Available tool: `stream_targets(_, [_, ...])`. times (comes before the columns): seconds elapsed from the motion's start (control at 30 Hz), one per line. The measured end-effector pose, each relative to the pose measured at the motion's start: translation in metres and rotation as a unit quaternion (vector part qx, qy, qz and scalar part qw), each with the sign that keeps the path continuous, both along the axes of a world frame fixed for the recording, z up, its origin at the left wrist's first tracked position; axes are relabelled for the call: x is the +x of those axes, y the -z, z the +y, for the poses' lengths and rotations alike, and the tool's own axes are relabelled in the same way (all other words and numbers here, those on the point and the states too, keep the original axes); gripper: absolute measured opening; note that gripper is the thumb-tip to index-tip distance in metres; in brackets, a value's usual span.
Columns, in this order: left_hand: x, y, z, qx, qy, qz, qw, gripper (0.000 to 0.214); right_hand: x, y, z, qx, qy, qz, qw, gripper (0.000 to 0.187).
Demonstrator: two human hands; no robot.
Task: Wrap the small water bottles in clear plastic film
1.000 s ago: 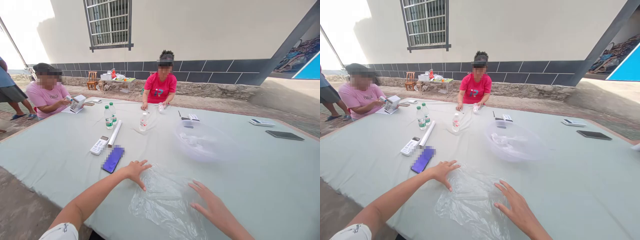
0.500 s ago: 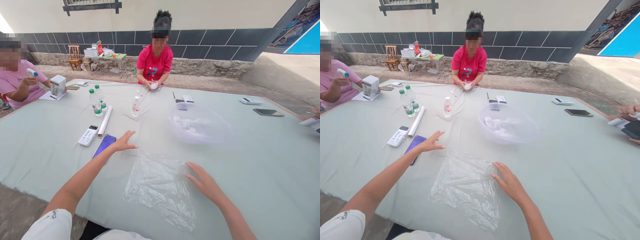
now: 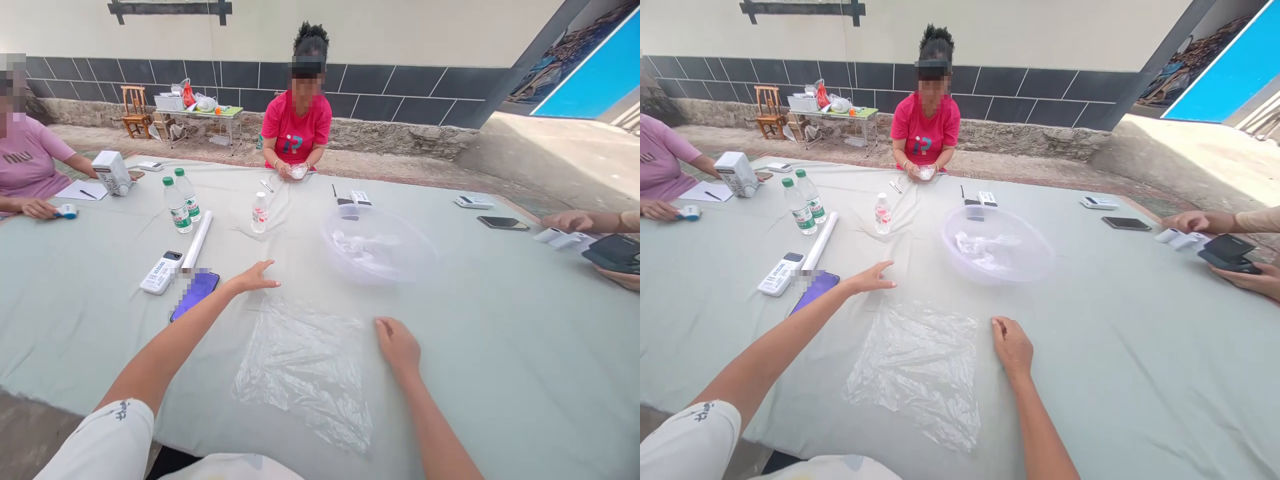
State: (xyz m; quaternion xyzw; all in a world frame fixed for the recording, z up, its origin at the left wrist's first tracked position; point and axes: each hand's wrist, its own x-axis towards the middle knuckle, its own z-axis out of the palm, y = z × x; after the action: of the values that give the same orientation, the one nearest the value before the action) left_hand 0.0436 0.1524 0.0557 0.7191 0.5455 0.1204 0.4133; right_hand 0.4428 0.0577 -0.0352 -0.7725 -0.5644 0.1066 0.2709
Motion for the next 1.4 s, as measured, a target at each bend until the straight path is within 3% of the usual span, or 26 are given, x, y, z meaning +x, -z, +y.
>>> stream_targets(0.17, [0.008,0.022,-0.013,0.012,-0.023,0.011,1.0,0.089,-0.002,0.001,-0.001,0.004,0.008,0.005,1.0,0.04])
stream_targets(0.3, [0.014,0.026,-0.004,0.011,-0.099,0.002,0.995,0.079,0.0,0.007,0.0,0.014,0.015,0.009,1.0,0.037])
stream_targets(0.43, [0.013,0.009,0.046,0.036,-0.248,-0.006,0.968,0.078,0.002,0.013,0.002,0.029,0.024,0.026,0.999,0.035])
stream_targets(0.6, [0.01,-0.019,0.126,0.087,-0.377,-0.017,0.922,0.086,0.005,0.016,0.003,0.037,0.022,0.045,0.998,0.035])
stream_targets(0.77, [0.02,-0.021,0.169,0.117,-0.407,-0.053,0.904,0.04,0.005,0.015,0.003,0.047,0.017,0.045,0.998,0.034])
stream_targets(0.87, [0.025,-0.017,0.173,0.123,-0.409,-0.079,0.901,0.039,0.003,0.013,0.003,0.049,0.019,0.041,0.998,0.032])
stream_targets(1.0, [0.021,-0.015,0.155,0.12,-0.382,-0.112,0.91,0.043,0.001,0.009,0.002,0.048,0.025,0.046,0.997,0.029])
stream_targets(1.13, [0.005,-0.024,0.114,0.078,-0.326,-0.145,0.931,0.035,-0.003,0.006,0.0,0.042,0.029,0.06,0.997,0.027])
stream_targets(1.3, [-0.016,-0.049,0.033,0.011,-0.245,-0.184,0.952,0.033,-0.007,-0.004,-0.004,0.023,0.031,0.078,0.996,0.024])
stream_targets(1.4, [-0.015,-0.058,-0.023,-0.081,-0.164,-0.21,0.96,0.044,-0.01,-0.025,-0.005,-0.025,0.032,0.132,0.99,0.021])
